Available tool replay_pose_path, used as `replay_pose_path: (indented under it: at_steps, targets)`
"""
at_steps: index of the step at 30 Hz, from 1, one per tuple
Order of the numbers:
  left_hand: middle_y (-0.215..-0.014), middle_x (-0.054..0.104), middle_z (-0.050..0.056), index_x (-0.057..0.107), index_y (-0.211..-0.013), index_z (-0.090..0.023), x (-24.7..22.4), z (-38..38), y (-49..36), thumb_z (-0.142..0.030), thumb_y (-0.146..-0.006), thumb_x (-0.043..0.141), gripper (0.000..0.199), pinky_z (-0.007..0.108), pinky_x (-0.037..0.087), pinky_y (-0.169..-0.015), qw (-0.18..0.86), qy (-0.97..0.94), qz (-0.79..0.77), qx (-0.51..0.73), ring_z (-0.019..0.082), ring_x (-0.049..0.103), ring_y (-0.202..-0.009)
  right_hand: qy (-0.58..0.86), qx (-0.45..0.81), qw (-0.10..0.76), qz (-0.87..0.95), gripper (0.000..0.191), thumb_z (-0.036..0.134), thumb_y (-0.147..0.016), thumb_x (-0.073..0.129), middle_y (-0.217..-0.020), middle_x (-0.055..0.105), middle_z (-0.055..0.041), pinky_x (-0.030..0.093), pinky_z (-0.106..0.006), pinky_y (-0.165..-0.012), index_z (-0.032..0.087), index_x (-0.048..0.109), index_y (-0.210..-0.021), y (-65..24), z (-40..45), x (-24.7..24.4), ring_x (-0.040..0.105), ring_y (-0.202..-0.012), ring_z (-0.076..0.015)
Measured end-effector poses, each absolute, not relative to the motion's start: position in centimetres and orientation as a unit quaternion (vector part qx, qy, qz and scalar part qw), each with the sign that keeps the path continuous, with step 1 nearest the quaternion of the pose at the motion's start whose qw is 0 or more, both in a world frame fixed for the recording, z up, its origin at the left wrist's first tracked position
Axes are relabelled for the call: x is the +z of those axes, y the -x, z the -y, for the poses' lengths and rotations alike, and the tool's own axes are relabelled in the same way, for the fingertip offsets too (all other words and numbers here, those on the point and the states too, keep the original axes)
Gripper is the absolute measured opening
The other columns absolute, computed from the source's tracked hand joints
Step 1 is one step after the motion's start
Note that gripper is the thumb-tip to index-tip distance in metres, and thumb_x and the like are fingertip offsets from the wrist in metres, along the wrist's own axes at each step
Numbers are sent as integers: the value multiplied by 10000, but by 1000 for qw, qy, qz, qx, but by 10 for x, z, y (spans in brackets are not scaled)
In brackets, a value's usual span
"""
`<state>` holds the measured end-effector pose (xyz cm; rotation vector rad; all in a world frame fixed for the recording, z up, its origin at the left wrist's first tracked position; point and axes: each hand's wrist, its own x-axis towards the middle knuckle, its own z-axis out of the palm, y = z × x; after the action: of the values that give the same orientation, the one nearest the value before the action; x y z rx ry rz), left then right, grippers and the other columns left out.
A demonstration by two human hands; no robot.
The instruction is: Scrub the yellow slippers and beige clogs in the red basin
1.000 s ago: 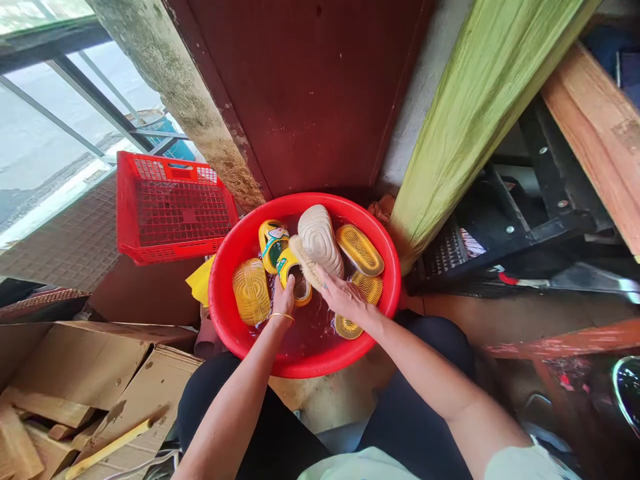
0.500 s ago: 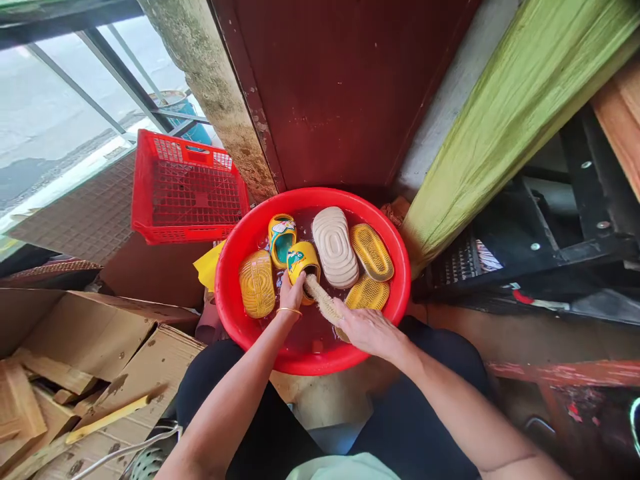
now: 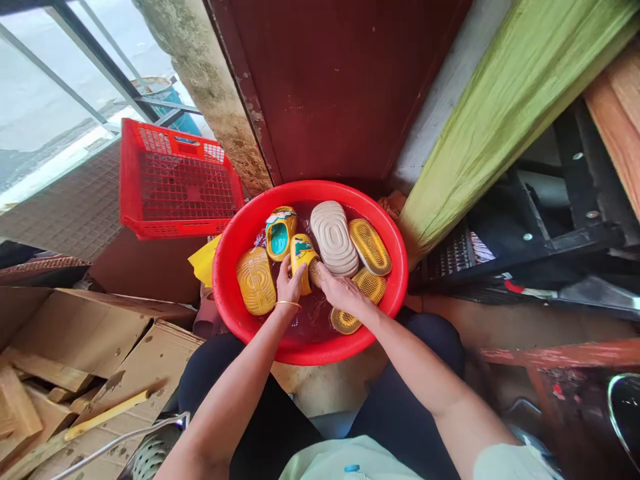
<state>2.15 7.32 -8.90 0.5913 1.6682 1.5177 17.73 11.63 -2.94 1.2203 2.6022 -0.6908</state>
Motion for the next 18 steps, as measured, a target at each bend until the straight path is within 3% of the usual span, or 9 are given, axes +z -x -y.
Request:
replay_pose_path:
  at_steps: [3,7,12,18]
  targets:
    - [-1361,662,102,474,-1497,-222,-90,-78,-23,-501,-810,742,788,387,513,-1025,452,-168,-604,635,285,632,-1235,-409,-257,75,-872,627,371,-1085,311,-1213,747,-152,519,-338,-873,220,123,-1664,-183,-114,-34,726,-1084,-287]
    - [-1326,688,113,540,-1436,-195,-91,-82,-26,-488,-815,724,710,394,544,-996,548,-134,-532,631,285,666,-1186,-408,-191,62,-891,639,312,-1075,306,-1349,669,-168,530,-362,-891,254,84,-1671,-189,-108,-36,706,-1111,-291]
    - [-1179,749,110,560,-1425,-166,-91,-82,-27,-440,-815,712,686,382,580,-916,572,-94,-522,625,280,718,-1064,-414,-153,133,-887,594,192,-1044,280,-1230,694,-222,542,-399,-882,162,229,-1635,-182,-101,-25,724,-1036,-298]
    - [-1017,771,111,625,-1318,-130,-91,-82,-18,-528,-880,605,593,344,600,-810,540,-11,-583,607,242,743,-917,-343,-211,139,-905,623,236,-1021,361,-1043,770,-156,544,-381,-779,188,225,-1627,-199,-90,-5,753,-928,-308]
